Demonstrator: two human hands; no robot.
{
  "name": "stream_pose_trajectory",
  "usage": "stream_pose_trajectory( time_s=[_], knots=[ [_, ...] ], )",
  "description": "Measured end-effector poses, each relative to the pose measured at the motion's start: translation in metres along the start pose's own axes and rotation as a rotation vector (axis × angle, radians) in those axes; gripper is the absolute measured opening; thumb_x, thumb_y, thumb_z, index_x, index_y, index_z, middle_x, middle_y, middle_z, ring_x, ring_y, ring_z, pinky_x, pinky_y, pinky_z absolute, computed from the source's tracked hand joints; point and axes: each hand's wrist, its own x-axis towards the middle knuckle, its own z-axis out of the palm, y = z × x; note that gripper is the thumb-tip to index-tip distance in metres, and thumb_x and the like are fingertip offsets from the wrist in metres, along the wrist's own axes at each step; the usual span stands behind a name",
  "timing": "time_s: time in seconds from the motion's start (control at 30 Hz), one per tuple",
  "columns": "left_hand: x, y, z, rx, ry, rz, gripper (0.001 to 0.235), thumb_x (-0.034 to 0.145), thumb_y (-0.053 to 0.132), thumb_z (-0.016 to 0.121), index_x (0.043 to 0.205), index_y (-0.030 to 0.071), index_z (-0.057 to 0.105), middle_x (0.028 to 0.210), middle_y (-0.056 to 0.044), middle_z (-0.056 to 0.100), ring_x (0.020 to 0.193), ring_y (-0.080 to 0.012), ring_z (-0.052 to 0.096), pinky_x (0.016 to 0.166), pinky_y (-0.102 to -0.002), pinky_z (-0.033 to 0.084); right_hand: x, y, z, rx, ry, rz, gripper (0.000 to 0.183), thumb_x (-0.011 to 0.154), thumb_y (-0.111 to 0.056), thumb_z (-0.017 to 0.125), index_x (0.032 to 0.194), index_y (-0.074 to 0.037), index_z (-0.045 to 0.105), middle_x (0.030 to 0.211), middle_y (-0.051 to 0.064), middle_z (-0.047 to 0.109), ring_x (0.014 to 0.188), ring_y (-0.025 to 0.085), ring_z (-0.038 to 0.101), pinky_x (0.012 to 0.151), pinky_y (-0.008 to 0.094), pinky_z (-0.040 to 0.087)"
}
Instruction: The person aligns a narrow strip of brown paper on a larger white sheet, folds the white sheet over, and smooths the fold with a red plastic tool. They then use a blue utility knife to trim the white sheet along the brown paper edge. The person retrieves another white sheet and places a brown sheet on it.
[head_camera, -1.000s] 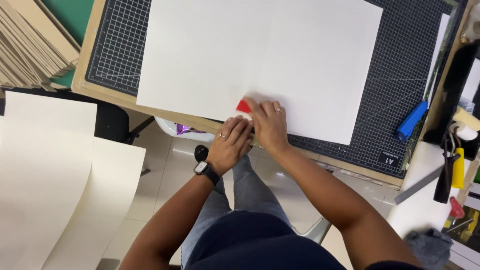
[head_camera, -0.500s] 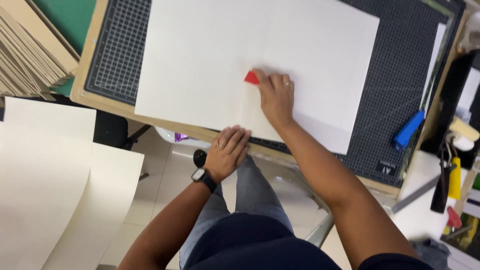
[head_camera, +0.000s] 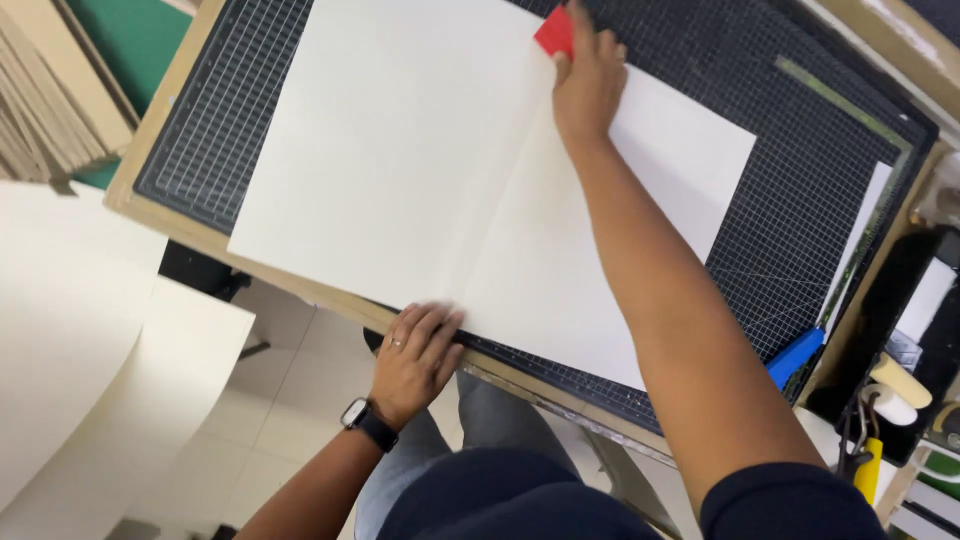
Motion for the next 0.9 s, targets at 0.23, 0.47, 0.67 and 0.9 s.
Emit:
stream_pose_trajectory(
  time_s=[0.23, 0.47, 0.67, 0.9],
  knots=[
    [0.017, 0.020, 0.026, 0.121, 0.059, -0.095, 0.044, 0.102, 0.034, 0.061, 0.141, 0.014, 0.063, 0.145, -0.009, 0.060, 0.136, -0.0301, 0.054, 0.117, -0.045, 0.041, -0.145, -0.014, -0.066, 0.038, -0.007, -0.257, 0.045, 0.097, -0.010, 0.067, 0.141, -0.011, 0.060, 0.100, 0.015, 0.056, 0.094, 0.043, 0.056, 0.076, 0.052, 0.044],
    [0.011, 0.023, 0.031, 0.146, 0.070, -0.109, 0.042, 0.102, 0.033, 0.059, 0.140, 0.017, 0.064, 0.145, -0.005, 0.061, 0.134, -0.0284, 0.056, 0.115, -0.045, 0.042, -0.223, -0.038, -0.078, 0.195, -0.156, -0.480, 0.044, 0.101, -0.021, 0.051, 0.143, -0.030, 0.061, 0.094, 0.002, 0.056, 0.086, 0.026, 0.054, 0.073, 0.042, 0.044],
    [0.016, 0.030, 0.033, 0.186, 0.120, -0.101, 0.041, 0.103, 0.031, 0.057, 0.139, 0.014, 0.065, 0.142, -0.007, 0.063, 0.133, -0.0302, 0.057, 0.115, -0.046, 0.043, -0.076, 0.020, -0.028, -0.067, 0.186, -0.442, 0.038, 0.099, -0.022, 0.061, 0.137, -0.025, 0.066, 0.093, 0.003, 0.053, 0.084, 0.030, 0.054, 0.068, 0.044, 0.043],
    [0.026, 0.042, 0.037, 0.192, 0.167, -0.180, 0.036, 0.102, 0.034, 0.060, 0.124, 0.009, 0.070, 0.126, -0.010, 0.068, 0.128, -0.0354, 0.059, 0.113, -0.051, 0.045, -0.109, -0.007, -0.053, 0.018, 0.093, -0.283, 0.043, 0.094, -0.015, 0.071, 0.136, -0.016, 0.061, 0.095, 0.009, 0.055, 0.088, 0.037, 0.056, 0.070, 0.050, 0.045]
  ],
)
